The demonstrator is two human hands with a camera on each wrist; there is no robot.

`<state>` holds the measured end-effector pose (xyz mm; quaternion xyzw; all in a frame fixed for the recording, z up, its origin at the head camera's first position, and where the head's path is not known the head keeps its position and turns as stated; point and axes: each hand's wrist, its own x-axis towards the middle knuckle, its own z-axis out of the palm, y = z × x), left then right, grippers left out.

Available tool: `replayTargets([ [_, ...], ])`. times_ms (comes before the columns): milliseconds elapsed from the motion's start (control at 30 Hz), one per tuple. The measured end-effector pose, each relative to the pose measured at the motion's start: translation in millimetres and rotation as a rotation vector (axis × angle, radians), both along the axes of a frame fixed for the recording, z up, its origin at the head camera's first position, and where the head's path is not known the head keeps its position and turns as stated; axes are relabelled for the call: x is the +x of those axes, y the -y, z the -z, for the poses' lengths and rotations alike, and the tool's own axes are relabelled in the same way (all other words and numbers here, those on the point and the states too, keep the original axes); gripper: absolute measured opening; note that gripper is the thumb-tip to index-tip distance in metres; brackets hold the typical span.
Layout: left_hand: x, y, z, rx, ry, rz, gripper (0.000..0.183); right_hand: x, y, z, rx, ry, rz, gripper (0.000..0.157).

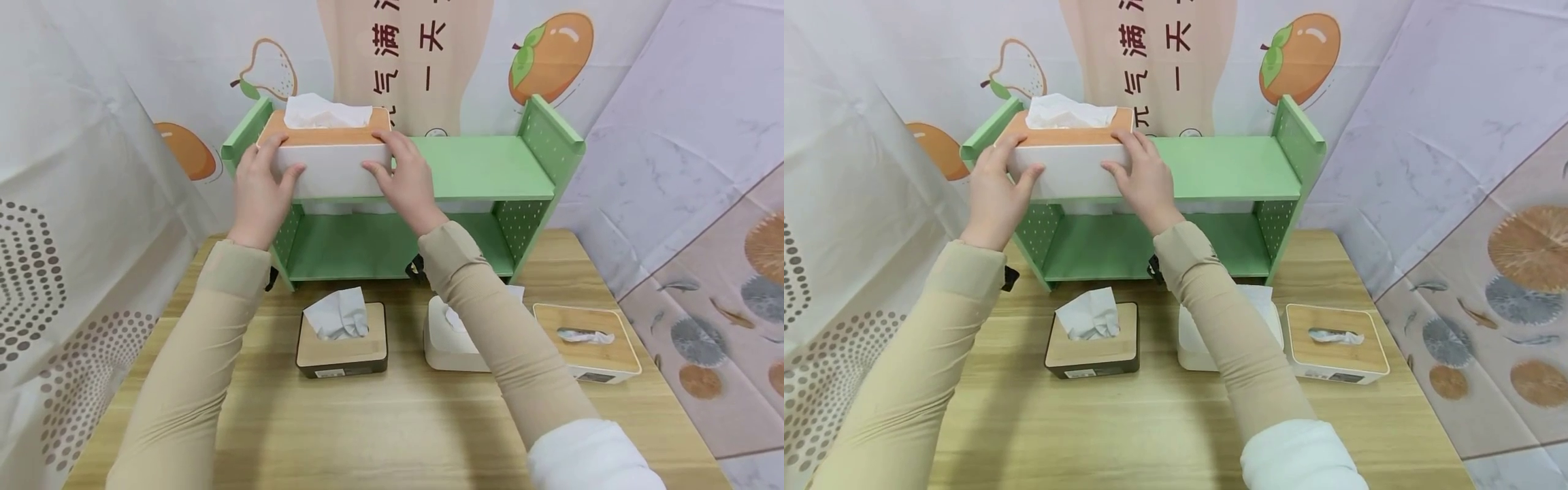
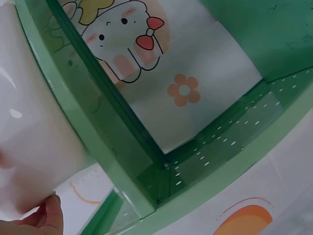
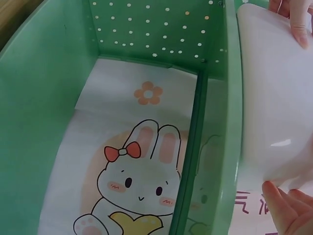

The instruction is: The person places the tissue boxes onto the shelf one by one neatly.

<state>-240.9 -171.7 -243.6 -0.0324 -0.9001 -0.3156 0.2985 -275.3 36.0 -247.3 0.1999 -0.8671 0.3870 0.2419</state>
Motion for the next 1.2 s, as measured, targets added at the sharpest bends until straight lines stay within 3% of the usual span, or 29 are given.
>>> replayTargets([
  [567,-24.3,2.6,2.8,0.034,0.033,-0.004,0.051,-18.6,3.8,-2.8,0.048,0.084,0.036,0.052],
  [1200,-36.6,3.7,-1.6,0.074,0.086,-0.022,0.053,-32.6,11.4,-7.9,0.074,0.161,0.046,0.053],
])
